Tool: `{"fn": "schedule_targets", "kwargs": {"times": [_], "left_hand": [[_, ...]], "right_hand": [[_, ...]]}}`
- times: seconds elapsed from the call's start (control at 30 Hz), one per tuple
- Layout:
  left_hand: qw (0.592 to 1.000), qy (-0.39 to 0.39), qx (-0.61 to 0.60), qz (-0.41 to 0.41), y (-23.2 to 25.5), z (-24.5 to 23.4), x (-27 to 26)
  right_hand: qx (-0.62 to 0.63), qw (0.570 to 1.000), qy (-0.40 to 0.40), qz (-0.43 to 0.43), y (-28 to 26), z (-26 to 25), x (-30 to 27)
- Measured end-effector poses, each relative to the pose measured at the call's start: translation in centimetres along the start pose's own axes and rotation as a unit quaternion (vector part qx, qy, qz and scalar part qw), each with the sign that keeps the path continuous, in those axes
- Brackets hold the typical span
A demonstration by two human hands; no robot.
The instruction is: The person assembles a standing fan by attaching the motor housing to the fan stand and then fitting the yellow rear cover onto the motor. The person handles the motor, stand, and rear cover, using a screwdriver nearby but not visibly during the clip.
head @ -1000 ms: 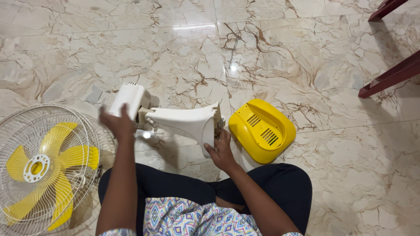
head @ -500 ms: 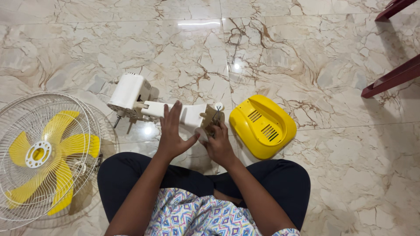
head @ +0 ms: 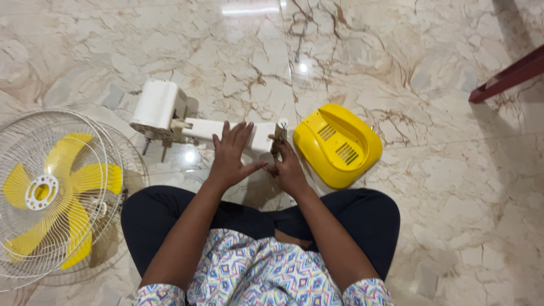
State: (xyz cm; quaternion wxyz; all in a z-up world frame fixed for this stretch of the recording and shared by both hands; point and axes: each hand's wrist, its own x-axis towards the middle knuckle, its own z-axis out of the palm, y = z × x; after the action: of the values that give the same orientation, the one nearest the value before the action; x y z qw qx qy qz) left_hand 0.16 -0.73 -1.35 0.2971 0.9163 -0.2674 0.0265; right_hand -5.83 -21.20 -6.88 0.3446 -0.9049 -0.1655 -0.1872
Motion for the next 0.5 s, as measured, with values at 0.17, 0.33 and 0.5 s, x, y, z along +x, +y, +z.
{"fn": "schedule_targets", "kwargs": {"times": [0.17, 0.33, 0.5], "left_hand": [[0.999, -0.008, 0.023, -0.024, 0.5, 0.8, 0.1], [0.999, 0.007, 0.024, 0.033, 0.9, 1.0, 0.4], [0.999, 0.001, 0.031, 0.035, 0.9, 0.9, 0.1]], "right_hand": [[-0.029, 0.999, 0.018, -0.022, 0.1, 0.2, -0.3], [-0.038, 0.999, 0.004, -0.008, -0.4, 0.1, -0.4], [0.087, 0.995, -0.035, 0.037, -0.1, -2.0, -0.2]]}}
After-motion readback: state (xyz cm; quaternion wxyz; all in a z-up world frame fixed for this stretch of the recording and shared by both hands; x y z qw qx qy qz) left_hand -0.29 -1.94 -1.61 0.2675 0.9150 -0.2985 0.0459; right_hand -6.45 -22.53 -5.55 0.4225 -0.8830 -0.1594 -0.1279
